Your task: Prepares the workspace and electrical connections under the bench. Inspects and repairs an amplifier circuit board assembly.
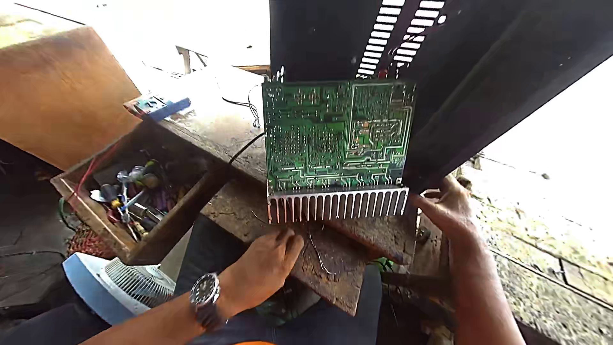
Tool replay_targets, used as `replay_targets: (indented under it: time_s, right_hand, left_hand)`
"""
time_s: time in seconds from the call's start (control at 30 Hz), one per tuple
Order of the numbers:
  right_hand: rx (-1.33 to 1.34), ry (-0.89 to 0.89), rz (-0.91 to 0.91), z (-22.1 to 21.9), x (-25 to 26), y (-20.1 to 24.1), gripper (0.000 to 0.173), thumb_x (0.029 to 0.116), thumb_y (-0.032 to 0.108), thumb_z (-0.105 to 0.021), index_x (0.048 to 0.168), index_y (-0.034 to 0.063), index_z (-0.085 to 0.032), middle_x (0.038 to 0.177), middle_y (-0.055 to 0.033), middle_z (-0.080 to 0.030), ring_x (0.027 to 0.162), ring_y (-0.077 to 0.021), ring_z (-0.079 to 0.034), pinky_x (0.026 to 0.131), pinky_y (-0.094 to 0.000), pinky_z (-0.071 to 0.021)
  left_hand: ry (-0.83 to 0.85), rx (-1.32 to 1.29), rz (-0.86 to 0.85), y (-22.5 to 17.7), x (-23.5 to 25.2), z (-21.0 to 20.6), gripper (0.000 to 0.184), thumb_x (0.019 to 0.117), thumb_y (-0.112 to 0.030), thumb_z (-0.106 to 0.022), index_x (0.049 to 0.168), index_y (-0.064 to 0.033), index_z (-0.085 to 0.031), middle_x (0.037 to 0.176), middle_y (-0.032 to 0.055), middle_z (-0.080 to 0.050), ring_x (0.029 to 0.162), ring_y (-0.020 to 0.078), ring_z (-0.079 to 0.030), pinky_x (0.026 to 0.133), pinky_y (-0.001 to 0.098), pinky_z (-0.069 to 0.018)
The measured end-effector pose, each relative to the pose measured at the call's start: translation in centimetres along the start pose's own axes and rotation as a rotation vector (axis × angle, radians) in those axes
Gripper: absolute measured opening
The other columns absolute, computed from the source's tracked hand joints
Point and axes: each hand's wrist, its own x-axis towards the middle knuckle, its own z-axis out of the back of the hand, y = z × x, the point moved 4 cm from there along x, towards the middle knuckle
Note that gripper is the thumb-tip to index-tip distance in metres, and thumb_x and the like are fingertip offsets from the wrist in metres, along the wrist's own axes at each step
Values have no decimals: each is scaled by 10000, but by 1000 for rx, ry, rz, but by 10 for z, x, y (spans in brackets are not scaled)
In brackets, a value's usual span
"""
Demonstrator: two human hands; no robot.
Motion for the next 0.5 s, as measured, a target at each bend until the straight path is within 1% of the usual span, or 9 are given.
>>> replay_targets:
  time_s: [0.07,0.13,0.17,0.2,0.27,0.3,0.4,0.47,0.5]
  right_hand:
    - [1,-4,2,0,0,-1,720,698,475,-779,1277,81,-613,1155,-123,-676,955,-224,-690,772,-482,-579]
    - [-1,-4,4,0,0,-1,733,697,492,-776,1283,86,-608,1153,-112,-679,949,-200,-687,773,-458,-576]
    - [2,-6,6,0,0,-1,739,698,492,-780,1288,82,-606,1159,-114,-679,956,-199,-684,782,-454,-572]
    - [6,-8,9,0,0,-1,740,698,493,-781,1286,79,-606,1159,-114,-679,964,-194,-684,789,-445,-572]
    - [4,-9,19,0,-1,0,741,699,507,-776,1278,77,-609,1154,-112,-678,969,-184,-685,794,-433,-578]
    - [2,-6,24,0,-1,1,739,704,504,-772,1279,71,-605,1154,-116,-676,972,-184,-682,798,-431,-572]
    - [-3,1,21,0,-1,2,729,714,491,-767,1291,77,-603,1168,-109,-682,990,-179,-687,813,-421,-576]
    - [-2,-6,22,-1,-1,1,735,709,499,-768,1291,81,-606,1164,-104,-687,993,-178,-688,807,-416,-576]
    - [-3,-4,20,-1,-1,0,736,711,504,-768,1293,84,-604,1167,-102,-684,992,-176,-686,804,-412,-575]
  left_hand:
    - [-34,-201,-61,-10,-7,26,183,1060,-151,-525,1141,-16,-619,1041,140,-655,984,248,-681,841,332,-593]
    - [-135,-429,-73,-10,-10,59,180,1080,-159,-505,1175,-28,-585,1130,128,-649,1095,195,-658,950,298,-561]
    - [-217,-504,-61,-5,-9,76,180,1085,-162,-496,1201,-48,-571,1172,115,-650,1140,179,-651,984,310,-560]
    - [-314,-555,-40,4,-7,92,187,1086,-170,-498,1234,-81,-569,1201,95,-660,1161,178,-652,995,339,-569]
    - [-519,-618,14,29,-1,117,215,1071,-181,-536,1271,-151,-607,1208,53,-697,1114,216,-694,948,408,-617]
    - [-596,-665,29,40,4,126,220,1070,-181,-540,1280,-161,-599,1208,49,-704,1093,244,-708,940,438,-627]
    - [-767,-816,8,63,21,138,217,1083,-151,-496,1295,-108,-500,1194,96,-699,1039,309,-726,913,475,-636]
    - [-809,-877,0,72,29,138,283,1087,-130,-470,1363,-85,-428,1199,121,-682,1032,323,-727,907,475,-636]
    - [-808,-913,13,75,32,136,323,1086,-112,-459,1403,-88,-397,1207,122,-676,1032,312,-728,909,459,-635]
